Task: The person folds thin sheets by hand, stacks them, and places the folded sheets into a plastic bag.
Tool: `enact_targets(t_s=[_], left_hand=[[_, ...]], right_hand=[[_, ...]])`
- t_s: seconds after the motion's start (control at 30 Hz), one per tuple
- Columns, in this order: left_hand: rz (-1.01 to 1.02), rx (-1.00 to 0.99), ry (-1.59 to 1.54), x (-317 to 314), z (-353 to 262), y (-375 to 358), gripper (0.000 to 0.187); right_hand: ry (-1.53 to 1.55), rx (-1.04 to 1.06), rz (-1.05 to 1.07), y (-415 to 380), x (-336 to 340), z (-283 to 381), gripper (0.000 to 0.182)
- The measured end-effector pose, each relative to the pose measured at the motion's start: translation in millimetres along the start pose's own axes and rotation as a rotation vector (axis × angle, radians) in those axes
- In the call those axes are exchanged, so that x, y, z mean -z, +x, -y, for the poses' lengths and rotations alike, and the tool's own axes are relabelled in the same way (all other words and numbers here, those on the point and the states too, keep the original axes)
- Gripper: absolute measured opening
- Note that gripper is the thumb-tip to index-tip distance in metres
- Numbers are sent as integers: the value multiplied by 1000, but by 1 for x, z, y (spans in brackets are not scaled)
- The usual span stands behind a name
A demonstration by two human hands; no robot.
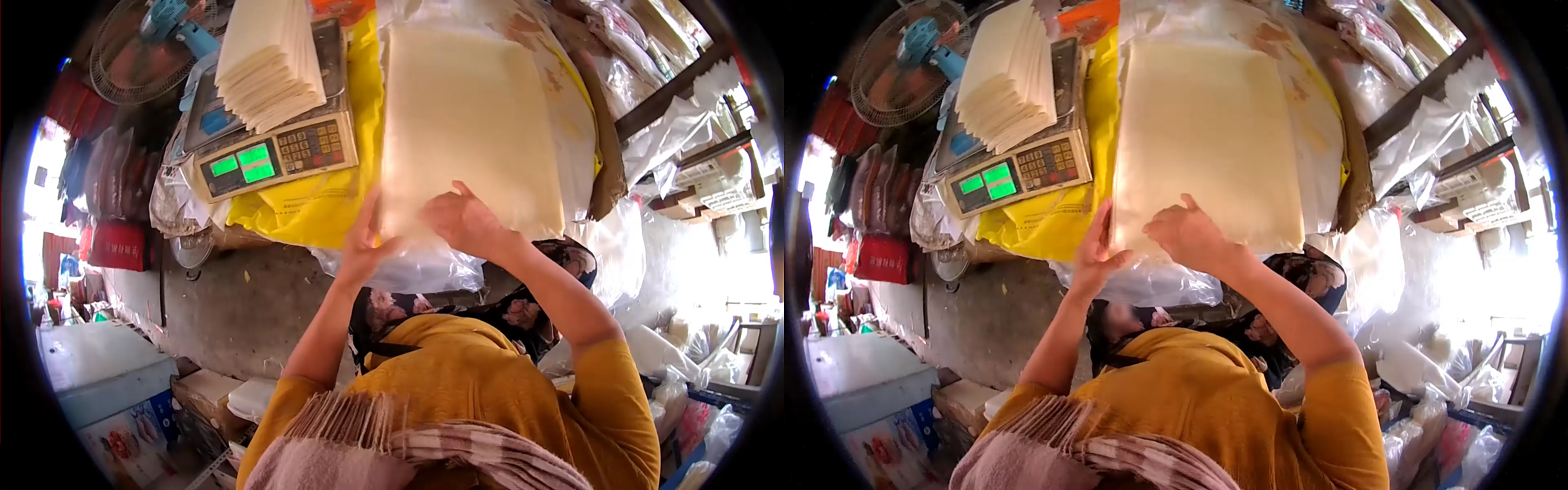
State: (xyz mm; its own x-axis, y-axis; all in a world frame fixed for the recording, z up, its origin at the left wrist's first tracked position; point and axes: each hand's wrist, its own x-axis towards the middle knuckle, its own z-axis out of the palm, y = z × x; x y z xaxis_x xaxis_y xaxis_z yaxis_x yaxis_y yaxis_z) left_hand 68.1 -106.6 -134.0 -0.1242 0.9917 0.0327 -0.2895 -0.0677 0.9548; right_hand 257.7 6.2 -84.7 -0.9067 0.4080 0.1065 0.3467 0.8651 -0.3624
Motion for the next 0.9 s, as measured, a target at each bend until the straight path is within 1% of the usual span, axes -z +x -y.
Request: enact_targets(t_s=[0.07, 0.17, 0.23, 0.37, 0.47, 0.5, 0.57, 0.6, 0.63, 0.67, 0.7, 0.77, 0.8, 0.83, 0.87, 0.9], left_hand=[[28, -32, -4, 3, 5, 2, 92], [-5, -107, 228, 16, 32, 2, 92], [-27, -63, 184, 11, 23, 0, 92], [1, -91, 107, 9, 19, 0, 92], [-16, -66, 231, 9, 18, -1, 89], [-13, -58, 274, 9, 17, 0, 88], [-40, -103, 337, 14, 22, -5, 88], [-23, -134, 358, 13, 26, -2, 88], [-46, -179, 364, 7, 22, 1, 80], [-28, -303, 686, -1, 4, 2, 66], [-30, -436, 1009, -8, -13, 5, 55], [189, -230, 1014, -23, -25, 25, 42], [284, -121, 1021, -27, -29, 34, 37], [306, -138, 1089, -32, -26, 45, 34], [324, -155, 1157, -37, -19, 57, 31], [341, -171, 1226, -42, -15, 66, 28]], right_hand=[[-166, 68, 74, 8, -6, 5, 15], [-355, 102, 77, 18, -23, 10, 10], [-373, 159, 68, 21, -26, 13, 7], [-398, 227, -3, 25, -29, 16, 5], [-320, 226, -40, 26, -23, 17, 3], [-189, 126, -43, 27, -21, 16, 2], [54, -107, -73, 30, -5, 7, 3], [234, -325, -162, 29, 16, -1, 8], [410, -535, -274, 27, 46, -10, 14], [598, -723, -397, 23, 67, -16, 20], [585, -565, -396, 17, 70, -25, 28], [564, -245, -347, 5, 55, -34, 43], [303, -230, -303, -1, 52, -16, 48], [44, -210, -250, -9, 45, 3, 53], [-98, -196, -157, -13, 22, -4, 53], [-99, -208, -142, -13, 9, -20, 51]])
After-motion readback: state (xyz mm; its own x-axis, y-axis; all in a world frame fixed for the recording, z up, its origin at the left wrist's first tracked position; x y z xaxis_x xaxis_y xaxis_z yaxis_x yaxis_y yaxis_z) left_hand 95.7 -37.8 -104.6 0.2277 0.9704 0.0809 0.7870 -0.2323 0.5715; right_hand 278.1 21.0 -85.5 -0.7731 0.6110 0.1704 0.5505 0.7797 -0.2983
